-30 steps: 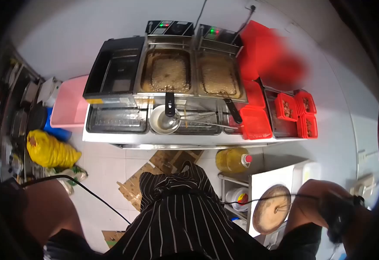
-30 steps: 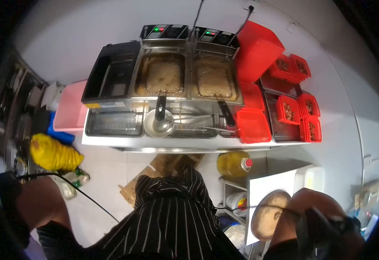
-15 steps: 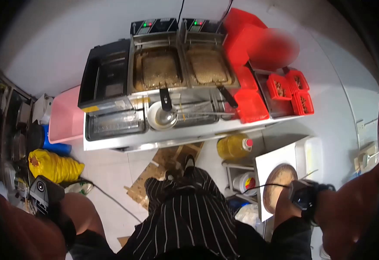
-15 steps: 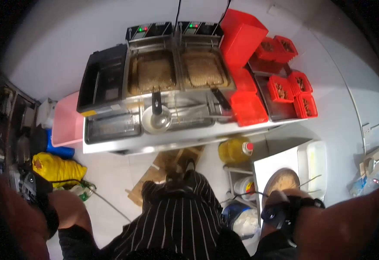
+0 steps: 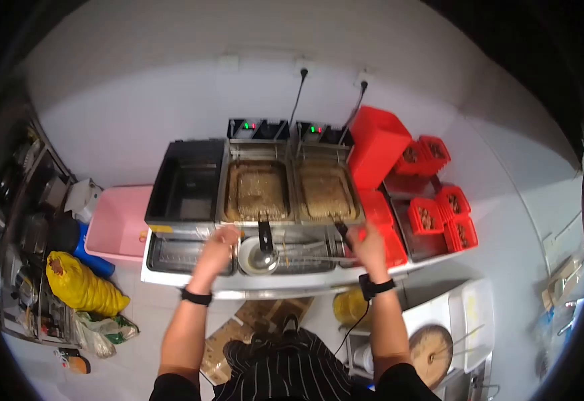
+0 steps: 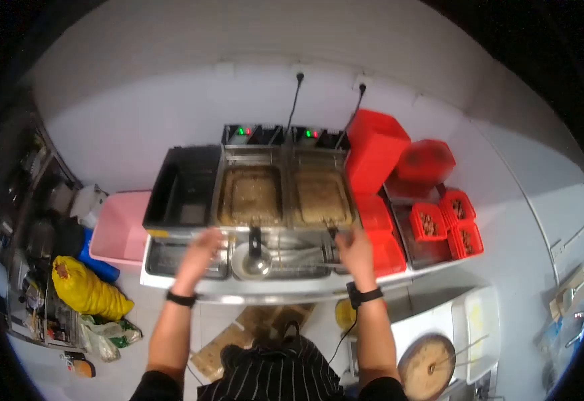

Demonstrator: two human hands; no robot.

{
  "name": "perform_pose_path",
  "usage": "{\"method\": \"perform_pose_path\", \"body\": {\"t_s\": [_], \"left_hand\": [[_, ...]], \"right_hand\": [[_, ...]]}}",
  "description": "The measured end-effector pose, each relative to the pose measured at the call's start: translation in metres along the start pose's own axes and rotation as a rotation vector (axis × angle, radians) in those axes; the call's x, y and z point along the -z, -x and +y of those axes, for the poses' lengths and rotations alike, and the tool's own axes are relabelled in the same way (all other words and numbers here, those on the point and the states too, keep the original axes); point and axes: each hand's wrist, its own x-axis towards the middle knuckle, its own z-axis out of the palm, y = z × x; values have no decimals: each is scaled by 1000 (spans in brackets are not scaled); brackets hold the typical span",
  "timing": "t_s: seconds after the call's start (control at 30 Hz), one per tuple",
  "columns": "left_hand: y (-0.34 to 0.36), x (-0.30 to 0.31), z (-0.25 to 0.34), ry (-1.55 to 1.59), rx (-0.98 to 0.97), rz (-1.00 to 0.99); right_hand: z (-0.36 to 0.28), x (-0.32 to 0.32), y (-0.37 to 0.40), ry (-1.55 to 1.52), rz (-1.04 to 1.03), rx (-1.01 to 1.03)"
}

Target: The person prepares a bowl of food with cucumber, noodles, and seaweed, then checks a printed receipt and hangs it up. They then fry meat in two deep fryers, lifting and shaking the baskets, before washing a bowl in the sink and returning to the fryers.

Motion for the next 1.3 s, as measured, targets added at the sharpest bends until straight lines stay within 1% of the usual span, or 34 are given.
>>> {"method": "perform_pose_path", "body": {"t_s": [0.03, 0.07, 0.1, 0.13, 0.17, 0.2, 0.23, 0.27, 0.3, 0.33, 0.37, 0.43, 0.47, 0.5, 0.57, 0.63, 0.73, 0.77, 0.87, 0.97, 1.13, 1.17, 1.2, 1.23, 1.3], "left_hand": [[-40, -7, -90, -584, -304, -52], [-38, -24, -80, -288, 55, -84], [-37, -44, -69, 21, 406, -121], [-49, -53, -82, 137, 491, -159], [-64, -62, -94, 257, 578, -200], [-70, -74, -92, 283, 633, -99], [-80, -77, -93, 341, 637, -158], [-89, -84, -98, 403, 672, -145], [-99, -91, -106, 466, 711, -132], [-107, -94, -116, 519, 704, -134], [-111, -97, -127, 575, 701, -135], [-94, -102, -99, 778, 743, -133], [-91, -100, -103, 730, 701, -118], [-88, -98, -109, 678, 660, -105], [-79, -99, -101, 649, 604, -100], [-73, -103, -103, 654, 575, -51], [-69, -110, -103, 615, 548, -41], [-68, -110, -102, 612, 563, -33], [-68, -108, -104, 612, 591, -41], [-72, -106, -103, 673, 562, -63], [-76, -100, -105, 655, 590, -65], [-76, -101, -103, 638, 577, -57], [-73, -102, -98, 595, 633, -67], [-66, -105, -94, 603, 615, -86], [-63, -102, -82, 555, 624, -83]], "right_hand": [[49, -34, -2, 243, -195, -101], [74, -60, -2, 168, -135, -177], [89, -73, -1, -3, -38, -139], [101, -77, -8, -17, -211, -349], [115, -85, -14, -93, -328, -451], [115, -83, -16, -459, -435, -628], [115, -82, -18, -833, -538, -801], [113, -80, -23, -836, -542, -798], [110, -77, -30, -889, -636, -882], [110, -77, -34, -938, -733, -969], [117, -81, -37, -934, -741, -978], [136, -95, -35, -1116, -836, -938], [141, -100, -28, -1155, -829, -843], [135, -96, -18, -1159, -836, -869], [110, -83, -14, -1040, -659, -806], [127, -105, 1, -1067, -630, -841], [131, -119, 12, -987, -590, -734], [130, -118, 10, -991, -581, -733], [126, -115, 12, -1020, -611, -730], [122, -106, 8, -1013, -627, -773], [123, -108, 14, -1042, -601, -779], [125, -109, 18, -979, -595, -722], [116, -106, 13, -919, -586, -657], [110, -98, 12, -924, -606, -694], [118, -97, 5, -980, -656, -740]]}}
